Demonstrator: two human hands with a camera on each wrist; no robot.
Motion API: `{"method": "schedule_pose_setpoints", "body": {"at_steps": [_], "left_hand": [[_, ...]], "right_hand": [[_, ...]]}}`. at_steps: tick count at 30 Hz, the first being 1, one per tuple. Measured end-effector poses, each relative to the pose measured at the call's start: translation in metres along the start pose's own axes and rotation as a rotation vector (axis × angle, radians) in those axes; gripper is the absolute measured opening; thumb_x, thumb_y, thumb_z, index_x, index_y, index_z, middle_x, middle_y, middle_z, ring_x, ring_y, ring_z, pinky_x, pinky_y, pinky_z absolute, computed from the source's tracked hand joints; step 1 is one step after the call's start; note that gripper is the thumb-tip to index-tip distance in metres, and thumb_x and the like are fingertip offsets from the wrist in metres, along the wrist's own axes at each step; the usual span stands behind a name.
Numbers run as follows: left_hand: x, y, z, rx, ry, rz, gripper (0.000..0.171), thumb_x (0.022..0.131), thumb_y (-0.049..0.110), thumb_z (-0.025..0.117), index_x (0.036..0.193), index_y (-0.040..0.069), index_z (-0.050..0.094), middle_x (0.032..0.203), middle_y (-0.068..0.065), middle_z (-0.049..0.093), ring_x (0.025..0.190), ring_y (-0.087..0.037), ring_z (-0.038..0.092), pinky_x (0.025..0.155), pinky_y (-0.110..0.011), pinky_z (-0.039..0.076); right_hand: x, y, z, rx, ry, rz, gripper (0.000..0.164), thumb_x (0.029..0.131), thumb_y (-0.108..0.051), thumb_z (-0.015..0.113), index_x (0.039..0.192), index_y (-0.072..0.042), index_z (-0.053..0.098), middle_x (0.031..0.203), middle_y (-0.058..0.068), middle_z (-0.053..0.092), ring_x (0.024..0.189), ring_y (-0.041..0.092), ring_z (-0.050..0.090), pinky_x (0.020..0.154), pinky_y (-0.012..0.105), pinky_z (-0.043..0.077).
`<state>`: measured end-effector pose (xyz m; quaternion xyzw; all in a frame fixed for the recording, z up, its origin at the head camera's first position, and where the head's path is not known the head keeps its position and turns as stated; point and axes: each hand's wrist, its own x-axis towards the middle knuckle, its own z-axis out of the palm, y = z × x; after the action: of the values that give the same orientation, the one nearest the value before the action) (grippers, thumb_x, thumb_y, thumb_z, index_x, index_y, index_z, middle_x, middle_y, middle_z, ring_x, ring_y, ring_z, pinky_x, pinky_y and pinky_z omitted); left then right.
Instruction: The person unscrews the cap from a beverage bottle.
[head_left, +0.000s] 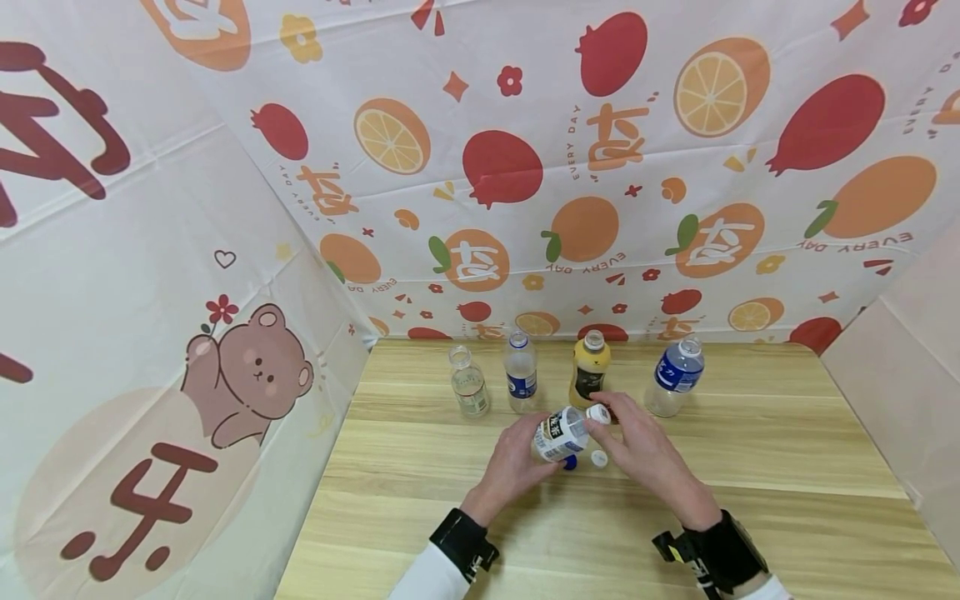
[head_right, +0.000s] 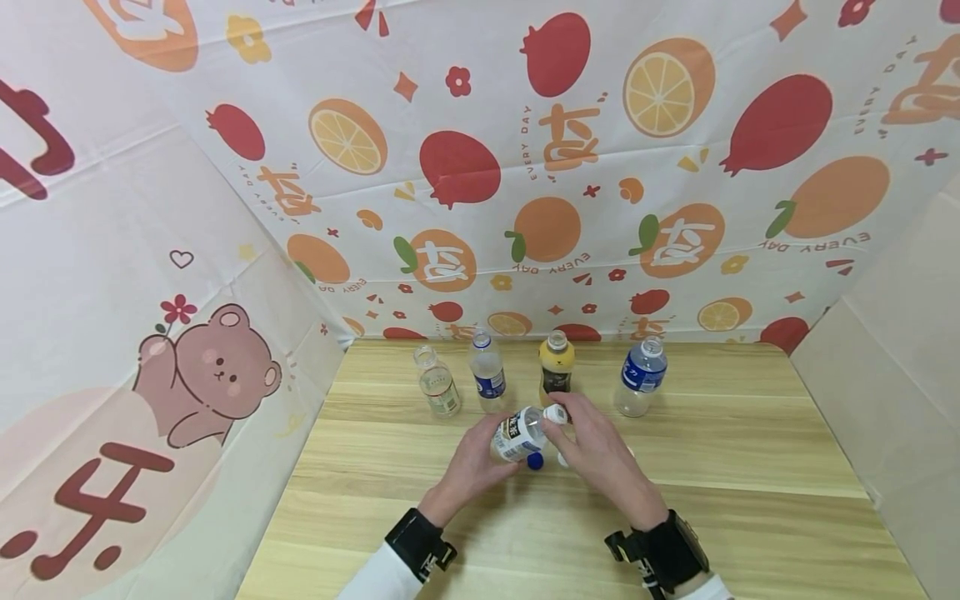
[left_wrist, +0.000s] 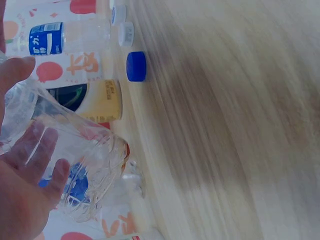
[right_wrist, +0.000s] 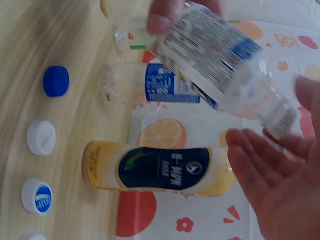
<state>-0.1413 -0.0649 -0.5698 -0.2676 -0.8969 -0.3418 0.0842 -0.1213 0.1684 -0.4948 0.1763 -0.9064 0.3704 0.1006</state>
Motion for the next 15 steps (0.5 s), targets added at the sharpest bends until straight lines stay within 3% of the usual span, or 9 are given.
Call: {"method": "schedule_pose_setpoints", "body": {"at_steps": [2,5,7,10,15], "left_hand": [[0.0009,0.0014,0.0016,0.013,0.021,0.028,0.076,0.071,0.023,0.096,0.135,0.009,0.058,0.124,-0.004,0.068,0.112,-0.019,0.065,0.099,-0.037,0.054],[0.0017,0.0021,0.0034,0.041,0.052,0.064,0.076,0.07,0.024,0.096,0.134,0.008,0.058,0.121,-0.004,0.069,0.109,-0.019,0.066,0.097,-0.037,0.055],[0.0015,0.0019,0.004,0.056,0.067,0.072,0.076,0.069,0.024,0.097,0.133,0.009,0.058,0.12,-0.004,0.069,0.107,-0.018,0.066,0.095,-0.037,0.055],[0.0009,0.0014,0.0042,0.06,0.065,0.069,0.076,0.07,0.024,0.096,0.134,0.008,0.057,0.121,-0.004,0.069,0.108,-0.018,0.066,0.095,-0.037,0.055],[0.0,0.0012,0.0032,0.041,0.038,0.036,0.079,0.072,0.024,0.095,0.138,0.007,0.055,0.125,-0.005,0.067,0.112,-0.019,0.065,0.099,-0.04,0.054]], "right_hand": [[-0.0004,-0.0017,0.0005,-0.012,0.019,0.078,0.037,0.101,-0.031,0.07,0.127,-0.005,0.065,0.105,0.003,0.066,0.09,0.016,0.062,0.071,0.033,0.055],[-0.0001,-0.0026,-0.0003,-0.036,0.059,0.119,0.031,0.099,-0.036,0.071,0.115,-0.009,0.07,0.089,-0.003,0.061,0.077,0.013,0.054,0.061,0.026,0.047],[-0.0002,-0.0019,-0.0006,-0.05,0.079,0.091,0.026,0.098,-0.032,0.074,0.111,-0.01,0.071,0.085,-0.004,0.059,0.075,0.012,0.052,0.059,0.025,0.045],[-0.0007,0.0006,-0.0002,-0.052,0.096,0.016,0.021,0.096,-0.023,0.076,0.111,-0.009,0.07,0.089,-0.006,0.061,0.078,0.009,0.056,0.062,0.026,0.051],[-0.0014,0.0051,0.0016,-0.028,0.105,-0.12,0.029,0.095,-0.009,0.075,0.123,-0.006,0.067,0.105,-0.001,0.064,0.089,0.008,0.059,0.07,0.031,0.058]]}}
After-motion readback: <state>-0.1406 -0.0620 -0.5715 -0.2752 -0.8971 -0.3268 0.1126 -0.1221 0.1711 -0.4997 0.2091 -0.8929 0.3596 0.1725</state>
